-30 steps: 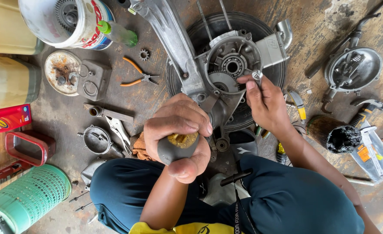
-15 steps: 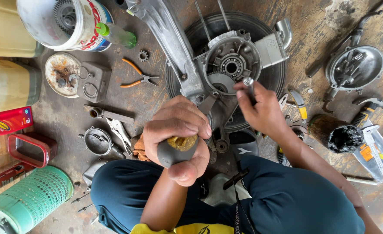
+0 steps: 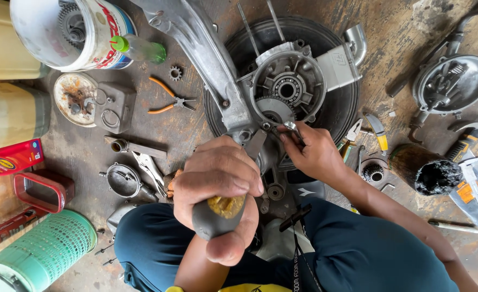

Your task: The person sits on the workshop floor repairing a scooter rear wheel hub and swingarm assembly. They use wrenches to loosen and tighten bolts, tap components with a hammer, reposition the assembly, and fit a gear plate onto the hub while holding it steady by hand.

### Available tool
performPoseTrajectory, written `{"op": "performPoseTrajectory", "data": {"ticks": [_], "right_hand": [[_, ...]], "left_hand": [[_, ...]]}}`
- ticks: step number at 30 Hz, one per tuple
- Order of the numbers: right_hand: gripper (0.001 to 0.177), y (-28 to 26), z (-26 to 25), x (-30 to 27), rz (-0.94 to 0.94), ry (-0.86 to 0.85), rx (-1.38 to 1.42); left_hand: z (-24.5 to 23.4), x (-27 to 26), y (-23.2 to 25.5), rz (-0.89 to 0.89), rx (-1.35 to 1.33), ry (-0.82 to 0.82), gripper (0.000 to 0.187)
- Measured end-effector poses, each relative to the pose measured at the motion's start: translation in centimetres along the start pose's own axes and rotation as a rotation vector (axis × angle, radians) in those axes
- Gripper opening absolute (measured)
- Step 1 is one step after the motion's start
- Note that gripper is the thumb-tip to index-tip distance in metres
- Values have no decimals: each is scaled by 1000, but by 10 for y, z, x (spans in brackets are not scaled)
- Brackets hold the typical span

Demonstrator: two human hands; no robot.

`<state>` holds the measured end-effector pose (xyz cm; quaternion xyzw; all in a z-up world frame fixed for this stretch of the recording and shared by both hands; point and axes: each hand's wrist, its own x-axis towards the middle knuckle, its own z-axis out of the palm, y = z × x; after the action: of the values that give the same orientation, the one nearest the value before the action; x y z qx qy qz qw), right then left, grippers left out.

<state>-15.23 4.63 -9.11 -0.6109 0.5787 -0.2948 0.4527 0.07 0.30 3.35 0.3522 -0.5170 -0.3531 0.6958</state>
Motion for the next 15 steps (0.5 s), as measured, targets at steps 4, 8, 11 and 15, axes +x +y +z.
{"op": "performPoseTrajectory", "data": {"ticks": [4, 8, 11, 15], "right_hand": [[17, -2, -6, 5, 34, -42, 60], [13, -7, -12, 12, 5, -72, 55], [13, -8, -13, 13, -4, -91, 30], [13, -8, -17, 16, -8, -106, 55]], "left_hand": [[-1, -1, -6, 10, -11, -38, 49], [0, -3, -11, -17, -7, -51, 49], [0, -4, -14, -25, -2, -62, 49], [4, -5, -16, -9, 4, -60, 50]]}}
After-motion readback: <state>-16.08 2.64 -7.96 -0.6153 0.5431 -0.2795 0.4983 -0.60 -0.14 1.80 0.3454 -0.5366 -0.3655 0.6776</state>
